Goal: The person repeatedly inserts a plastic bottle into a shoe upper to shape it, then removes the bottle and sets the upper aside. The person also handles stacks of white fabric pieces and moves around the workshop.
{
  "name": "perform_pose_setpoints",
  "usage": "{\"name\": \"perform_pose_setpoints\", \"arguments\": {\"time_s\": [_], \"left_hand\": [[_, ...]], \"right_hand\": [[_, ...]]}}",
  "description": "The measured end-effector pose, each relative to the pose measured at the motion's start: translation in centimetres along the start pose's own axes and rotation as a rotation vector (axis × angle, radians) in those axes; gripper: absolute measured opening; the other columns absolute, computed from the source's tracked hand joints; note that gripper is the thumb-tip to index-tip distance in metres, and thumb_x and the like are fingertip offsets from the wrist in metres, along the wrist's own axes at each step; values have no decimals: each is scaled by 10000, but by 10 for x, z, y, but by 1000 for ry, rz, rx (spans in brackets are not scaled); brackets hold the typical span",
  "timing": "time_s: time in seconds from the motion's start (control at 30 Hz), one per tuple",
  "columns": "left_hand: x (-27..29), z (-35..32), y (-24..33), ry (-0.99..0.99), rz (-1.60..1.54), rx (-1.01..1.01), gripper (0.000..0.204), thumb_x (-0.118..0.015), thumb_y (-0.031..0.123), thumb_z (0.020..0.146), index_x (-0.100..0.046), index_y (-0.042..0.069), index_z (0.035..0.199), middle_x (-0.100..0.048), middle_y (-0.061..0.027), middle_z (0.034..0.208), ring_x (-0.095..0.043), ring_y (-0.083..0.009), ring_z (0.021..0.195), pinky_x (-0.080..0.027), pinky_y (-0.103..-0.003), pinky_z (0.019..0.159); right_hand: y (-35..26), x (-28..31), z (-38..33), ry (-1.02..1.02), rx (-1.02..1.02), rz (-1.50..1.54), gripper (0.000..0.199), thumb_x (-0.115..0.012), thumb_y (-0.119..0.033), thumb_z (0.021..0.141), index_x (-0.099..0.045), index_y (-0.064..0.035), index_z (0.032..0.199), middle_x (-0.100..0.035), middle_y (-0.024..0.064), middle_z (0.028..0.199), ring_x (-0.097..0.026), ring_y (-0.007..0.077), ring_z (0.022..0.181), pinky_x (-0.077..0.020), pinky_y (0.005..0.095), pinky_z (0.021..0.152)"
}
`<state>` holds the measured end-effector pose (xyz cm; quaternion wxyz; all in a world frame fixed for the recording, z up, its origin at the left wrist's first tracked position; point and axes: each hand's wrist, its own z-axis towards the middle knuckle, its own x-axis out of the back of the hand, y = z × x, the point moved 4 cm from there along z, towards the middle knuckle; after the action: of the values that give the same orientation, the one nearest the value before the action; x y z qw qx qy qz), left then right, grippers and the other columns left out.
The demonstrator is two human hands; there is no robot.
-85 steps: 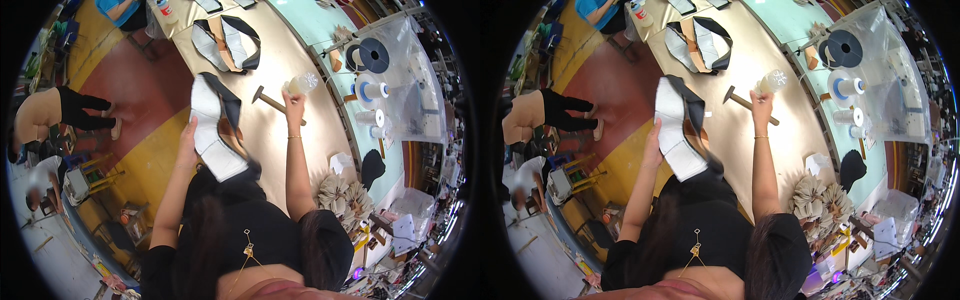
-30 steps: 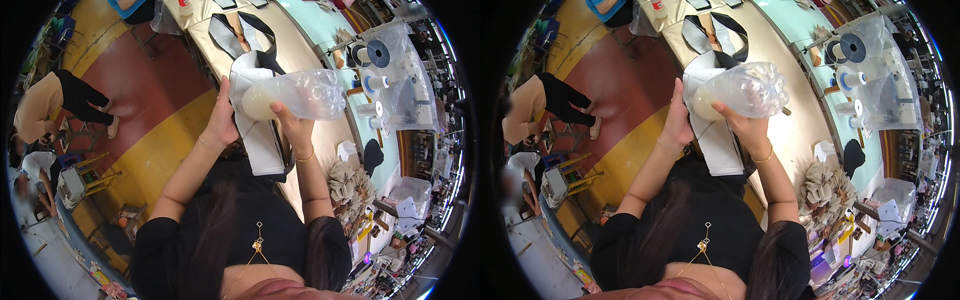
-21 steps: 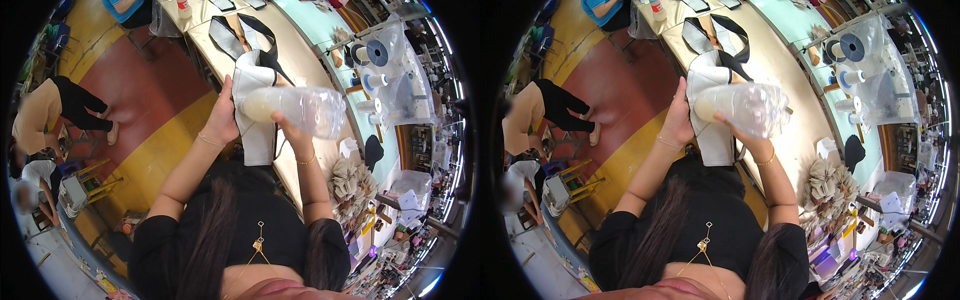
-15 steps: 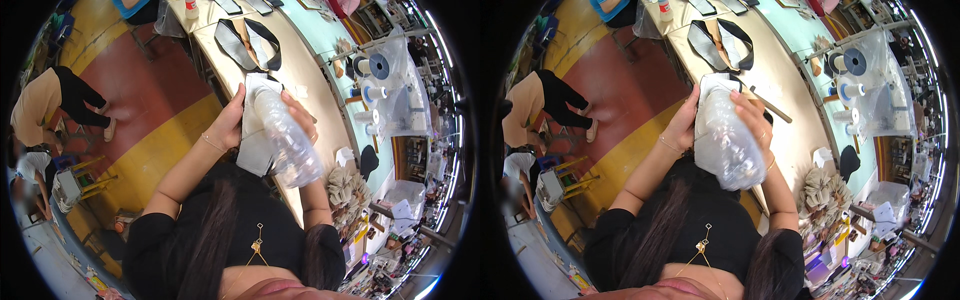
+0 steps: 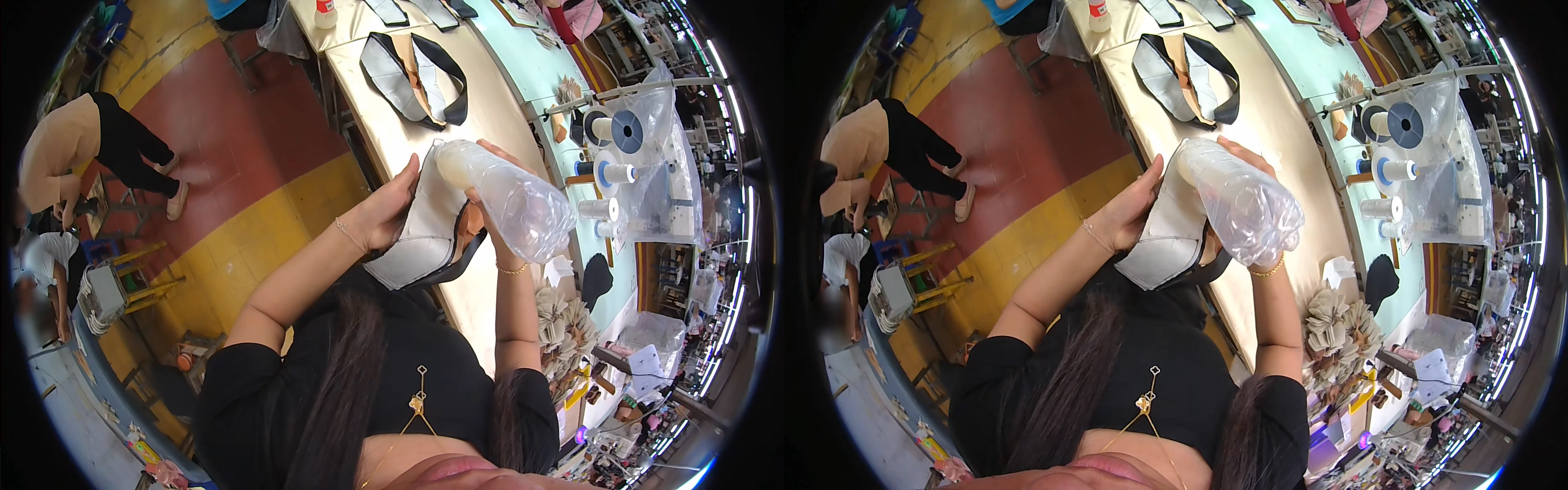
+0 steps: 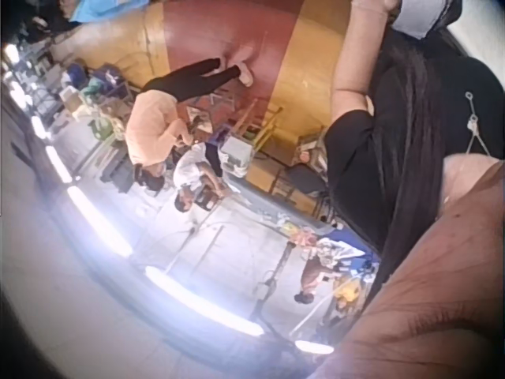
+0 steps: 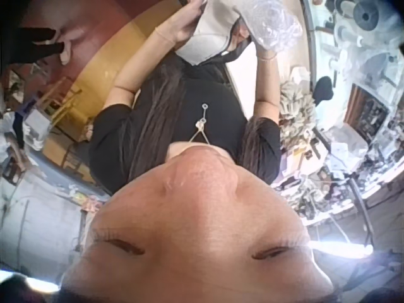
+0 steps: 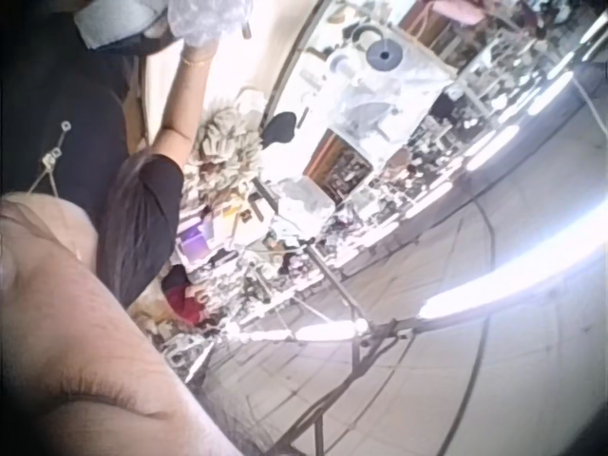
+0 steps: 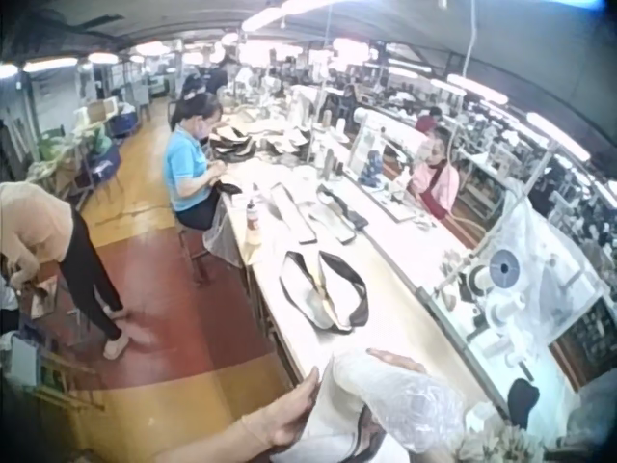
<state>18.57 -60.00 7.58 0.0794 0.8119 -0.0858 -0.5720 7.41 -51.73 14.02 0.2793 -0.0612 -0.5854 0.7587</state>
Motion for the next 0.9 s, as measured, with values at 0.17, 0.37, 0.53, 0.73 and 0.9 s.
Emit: {"name": "perform_pose_setpoints", "arguments": {"time_s": [0.17,0.37,0.53,0.73,0.9], "left_hand": [[-6,1,-1,-10,0,9,606,-279,516,927,-380,42,1289,-494,-120,1243,-510,-216,1114,-434,-353,946],[-8,1,3,-4,-36,-49,602,-284,520,926,-384,52,1292,-498,-109,1237,-507,-207,1114,-430,-353,943],[-7,2,-3,30,-10,-81,592,-255,518,932,-401,57,1273,-509,-87,1219,-516,-201,1087,-422,-355,939],[-9,1,-5,2,-13,-132,579,-272,500,937,-394,47,1277,-502,-80,1223,-500,-196,1109,-402,-351,958],[-12,-12,-12,27,-10,-205,571,-268,487,943,-394,40,1274,-488,-72,1240,-482,-193,1126,-387,-345,972]], "right_hand": [[4,6,19,34,-76,216,464,-713,-6,696,-531,17,1122,-553,151,1170,-534,202,1061,-443,290,894],[-4,18,-7,166,74,231,434,-669,-22,759,-494,40,1152,-538,154,1198,-539,219,1070,-437,314,909],[9,18,-16,193,57,-15,385,-670,-37,744,-548,14,1104,-547,172,1189,-547,227,1072,-422,328,947],[12,12,-24,-27,154,-88,398,-657,-22,752,-521,4,1125,-498,190,1241,-554,254,1055,-458,351,914],[11,22,-33,201,-13,71,430,-640,-1,757,-490,9,1161,-515,169,1220,-523,224,1092,-421,330,956]]}}
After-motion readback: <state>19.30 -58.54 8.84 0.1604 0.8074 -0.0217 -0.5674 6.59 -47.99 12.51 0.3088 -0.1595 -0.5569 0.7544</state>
